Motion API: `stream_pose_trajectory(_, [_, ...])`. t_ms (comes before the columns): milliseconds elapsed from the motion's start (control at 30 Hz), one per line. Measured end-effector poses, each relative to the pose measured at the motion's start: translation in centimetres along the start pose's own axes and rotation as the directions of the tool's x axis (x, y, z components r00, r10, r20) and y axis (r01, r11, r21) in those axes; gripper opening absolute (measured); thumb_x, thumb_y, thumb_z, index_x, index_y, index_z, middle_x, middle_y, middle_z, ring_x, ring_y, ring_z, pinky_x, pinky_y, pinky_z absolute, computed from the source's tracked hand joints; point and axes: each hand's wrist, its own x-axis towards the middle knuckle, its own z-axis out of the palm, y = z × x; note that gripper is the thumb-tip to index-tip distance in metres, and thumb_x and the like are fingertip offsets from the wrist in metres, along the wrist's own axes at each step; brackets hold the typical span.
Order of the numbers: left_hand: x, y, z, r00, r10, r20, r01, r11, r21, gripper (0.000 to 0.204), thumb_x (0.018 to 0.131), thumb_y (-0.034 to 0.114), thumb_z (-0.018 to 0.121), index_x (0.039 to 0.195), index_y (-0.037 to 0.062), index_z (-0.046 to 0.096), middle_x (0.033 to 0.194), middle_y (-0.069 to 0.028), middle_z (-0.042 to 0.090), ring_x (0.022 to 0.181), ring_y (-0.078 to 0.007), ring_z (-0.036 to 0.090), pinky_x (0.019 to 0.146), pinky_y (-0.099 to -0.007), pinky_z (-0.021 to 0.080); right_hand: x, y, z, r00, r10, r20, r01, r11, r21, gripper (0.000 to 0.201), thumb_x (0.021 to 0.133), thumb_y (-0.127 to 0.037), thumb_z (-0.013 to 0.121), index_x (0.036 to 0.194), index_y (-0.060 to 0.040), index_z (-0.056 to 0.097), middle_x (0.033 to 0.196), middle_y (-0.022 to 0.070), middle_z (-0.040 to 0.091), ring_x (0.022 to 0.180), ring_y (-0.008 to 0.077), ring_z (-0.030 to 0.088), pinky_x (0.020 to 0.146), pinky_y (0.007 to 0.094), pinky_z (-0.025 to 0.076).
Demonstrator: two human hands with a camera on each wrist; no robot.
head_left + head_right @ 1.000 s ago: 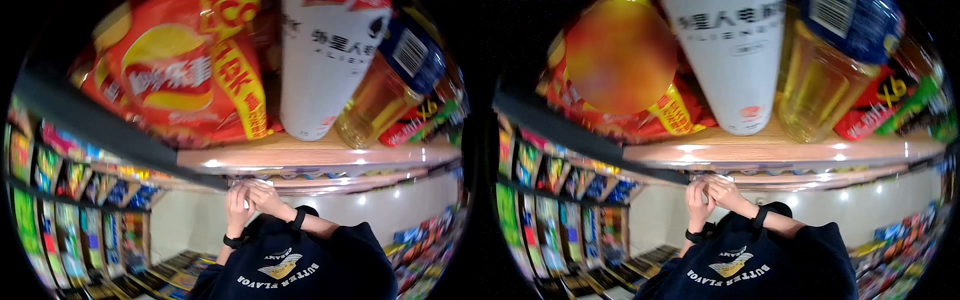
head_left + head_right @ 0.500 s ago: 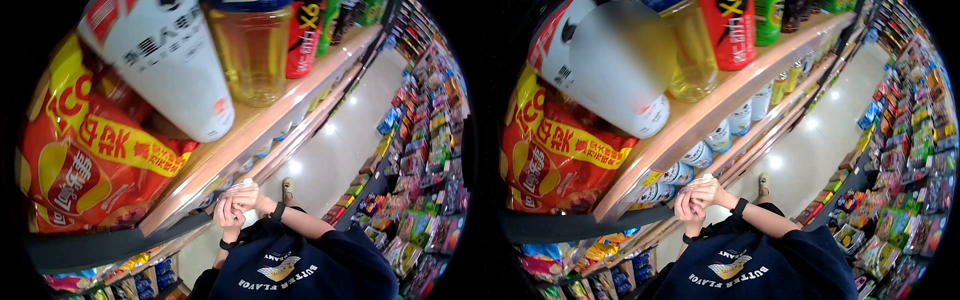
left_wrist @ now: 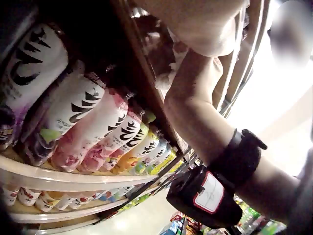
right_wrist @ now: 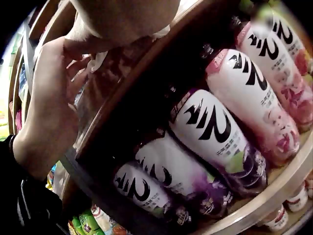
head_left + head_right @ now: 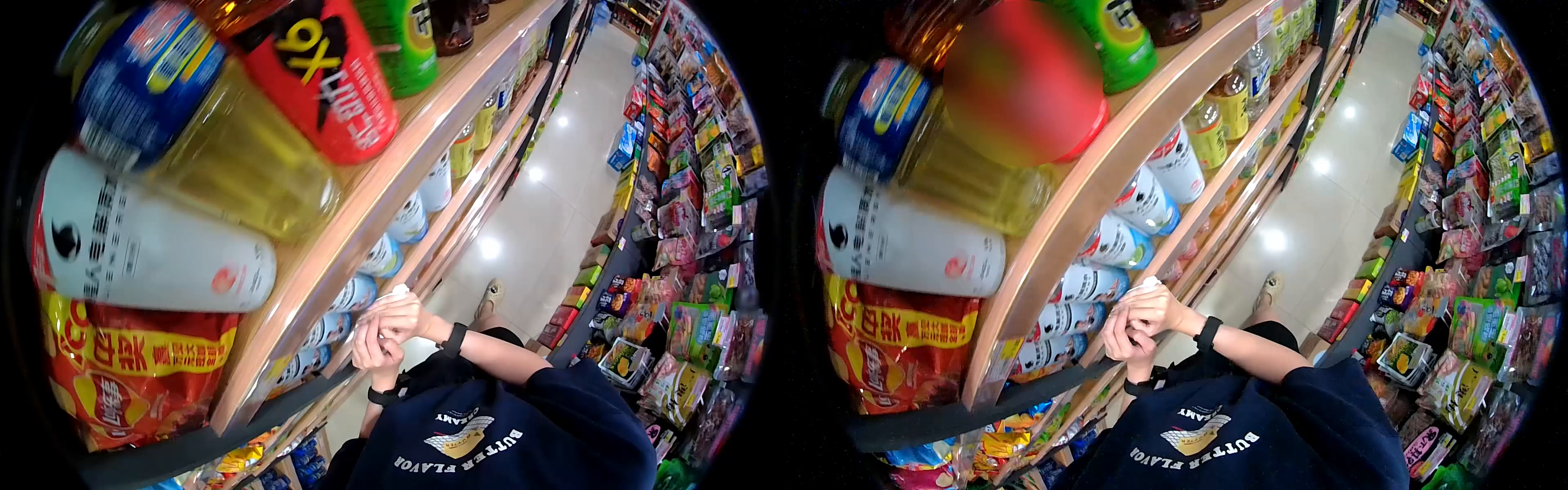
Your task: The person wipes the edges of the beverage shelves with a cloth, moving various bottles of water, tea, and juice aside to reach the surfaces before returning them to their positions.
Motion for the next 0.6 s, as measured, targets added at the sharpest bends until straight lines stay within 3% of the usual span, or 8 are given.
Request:
stream_pose_trajectory(433, [3.9, 6.6, 11.4, 0.999, -0.033, 0.022, 0.034, 0.998, -0.053, 0.034, 0.077, 0.013, 0.048, 0.102, 0.0005, 0.068, 0.096, -0.0148, 0.064, 0.085, -0.0321, 0.063, 0.075, -0.0407, 0.052, 2.8, 7.7, -11.9, 0.999, 0.034, -0.018, -0.034, 0.999, 0.033, 0.009, 0.069, -0.004, 0.059, 0.071, -0.0001, 0.067, 0.082, 0.0115, 0.071, 0.08, 0.0254, 0.07, 0.077, 0.0335, 0.057])
stream_pose_trajectory(467, [4.3, 7.3, 12.4, 0.999, -0.029, 0.026, 0.03, 0.998, -0.058, 0.034, 0.078, 0.013, 0.048, 0.103, 0.0006, 0.068, 0.096, -0.0147, 0.064, 0.085, -0.032, 0.064, 0.075, -0.0407, 0.052, 3.1, 8.1, -13.0, 0.998, 0.049, -0.034, -0.048, 0.998, 0.036, 0.011, 0.06, 0.001, 0.061, 0.07, -0.0001, 0.065, 0.078, 0.0117, 0.069, 0.08, 0.0269, 0.07, 0.077, 0.0362, 0.057])
stream_pose_trajectory(600, [6.5, 10.1, 16.1, 0.999, -0.022, 0.045, 0.026, 0.994, -0.11, 0.034, 0.079, 0.014, 0.05, 0.105, 0.0016, 0.067, 0.097, -0.0144, 0.064, 0.085, -0.0317, 0.064, 0.075, -0.0401, 0.052, 4.5, 10.3, -17.4, 0.993, 0.103, -0.05, -0.098, 0.991, 0.093, 0.01, 0.061, 0.001, 0.059, 0.069, -0.0006, 0.064, 0.076, 0.0119, 0.069, 0.076, 0.0279, 0.069, 0.074, 0.0357, 0.056])
